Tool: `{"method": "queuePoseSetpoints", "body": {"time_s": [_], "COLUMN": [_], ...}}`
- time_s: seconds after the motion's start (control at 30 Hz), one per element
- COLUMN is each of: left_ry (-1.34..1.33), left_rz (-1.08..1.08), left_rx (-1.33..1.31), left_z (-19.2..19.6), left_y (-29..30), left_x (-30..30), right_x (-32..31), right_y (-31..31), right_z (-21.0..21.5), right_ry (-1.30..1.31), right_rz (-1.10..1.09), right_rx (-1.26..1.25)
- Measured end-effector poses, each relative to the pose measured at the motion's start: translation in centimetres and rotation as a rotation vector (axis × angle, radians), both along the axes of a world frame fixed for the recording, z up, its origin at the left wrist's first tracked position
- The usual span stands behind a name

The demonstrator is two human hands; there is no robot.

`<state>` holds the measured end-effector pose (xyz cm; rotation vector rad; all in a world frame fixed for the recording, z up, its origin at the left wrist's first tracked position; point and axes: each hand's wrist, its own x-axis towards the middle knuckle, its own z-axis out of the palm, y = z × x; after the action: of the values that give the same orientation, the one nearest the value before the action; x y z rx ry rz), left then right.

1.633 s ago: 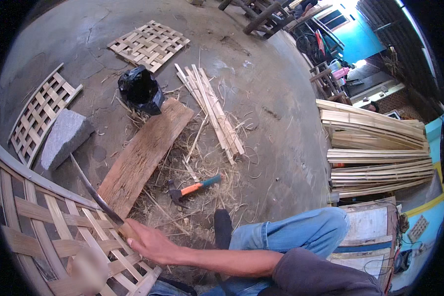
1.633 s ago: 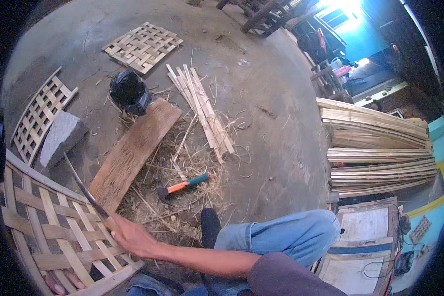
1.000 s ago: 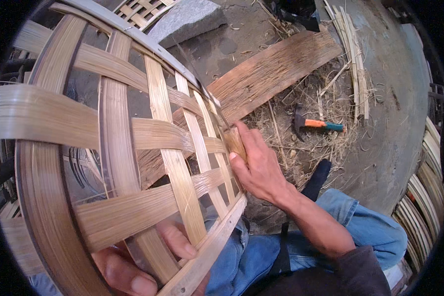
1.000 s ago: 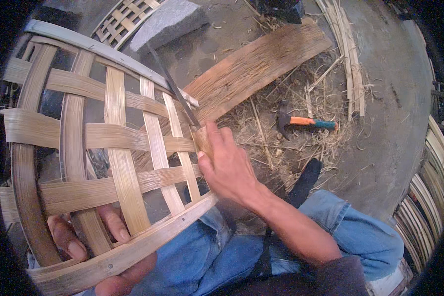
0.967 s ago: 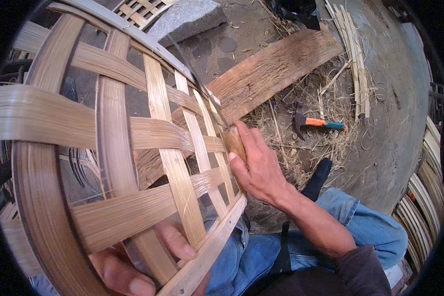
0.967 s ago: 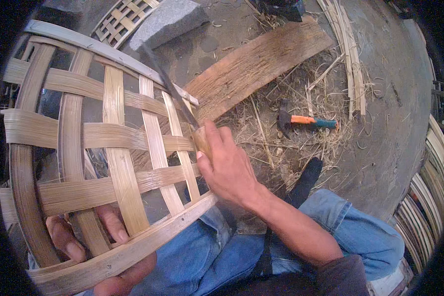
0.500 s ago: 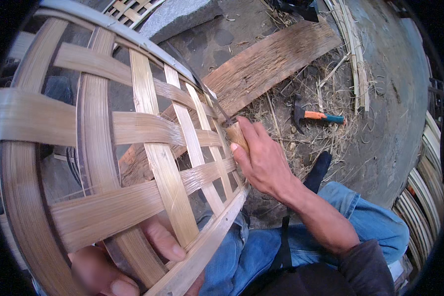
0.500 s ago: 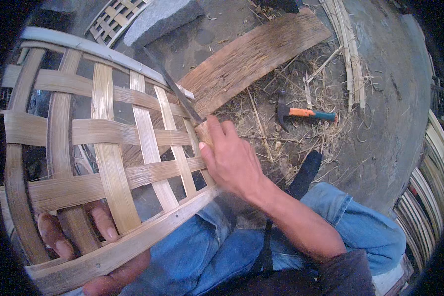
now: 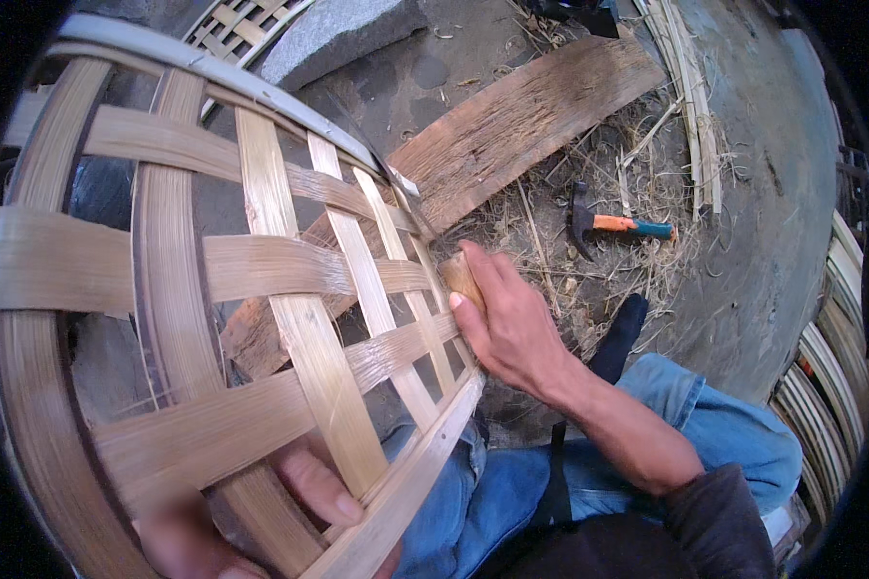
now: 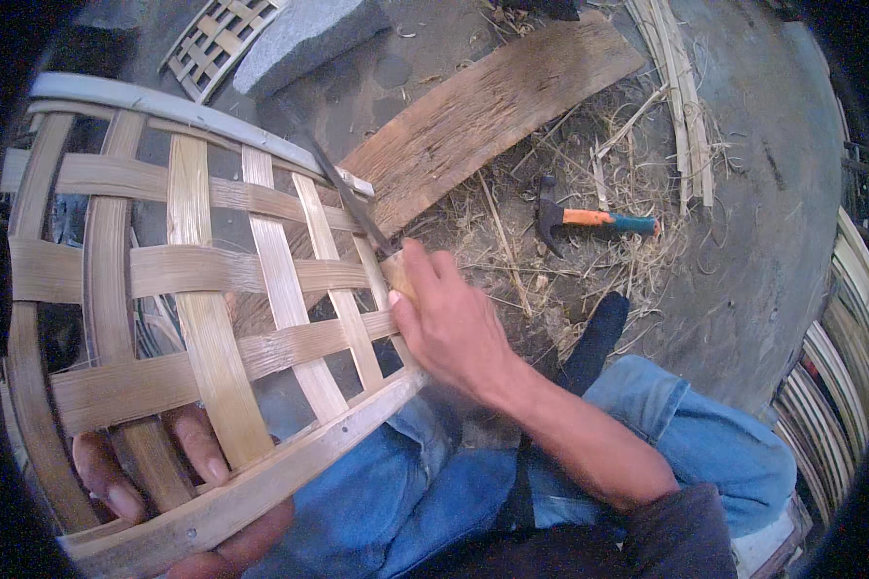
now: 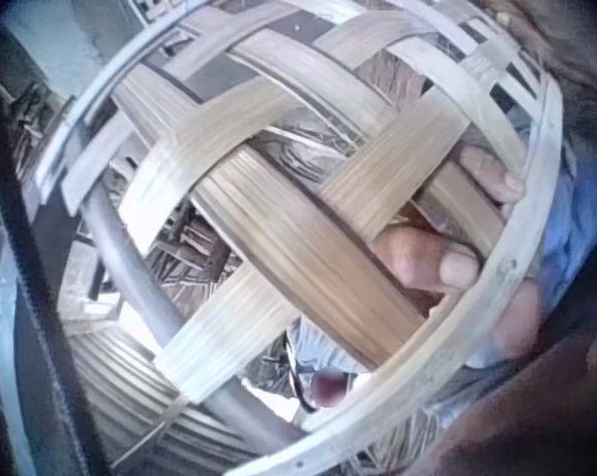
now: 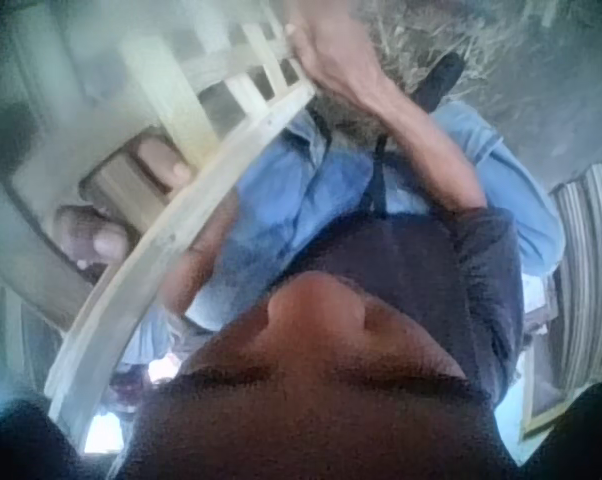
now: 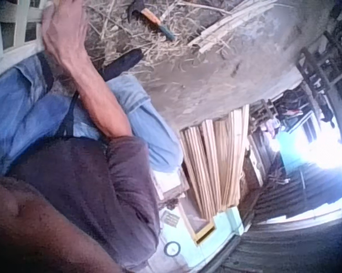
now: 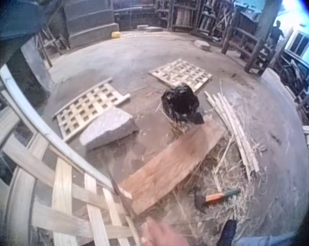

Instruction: The person weaves thin bamboo strips into a lattice frame, using a knife to trim edges and a hammer to secure the strips. They repeatedly adjust the lattice and tap the strips into place.

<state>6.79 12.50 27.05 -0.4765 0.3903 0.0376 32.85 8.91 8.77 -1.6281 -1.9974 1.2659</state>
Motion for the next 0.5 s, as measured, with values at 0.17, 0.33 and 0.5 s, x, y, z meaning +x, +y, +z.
{"method": "queuePoseSetpoints", "body": {"time_s": [0.17,0.33,0.5], "left_ry": [0.027,0.074,0.226], "left_rz": [-0.038,-0.059,-0.029], "left_rx": [-0.020,-0.034,0.033], "left_z": [0.2,0.6,1.7], "left_y": [0.3,0.2,0.4], "left_x": [0.4,0.1,0.4], "right_x": [0.5,-0.4,0.8], "right_y": [0.0,0.0,0.2], "right_z": [-0.5,1.8,0.0], "right_ry": [-0.035,0.068,-0.075], "right_rz": [0.012,-0.004,0.002], "right_rx": [0.002,0.081,-0.024]}}
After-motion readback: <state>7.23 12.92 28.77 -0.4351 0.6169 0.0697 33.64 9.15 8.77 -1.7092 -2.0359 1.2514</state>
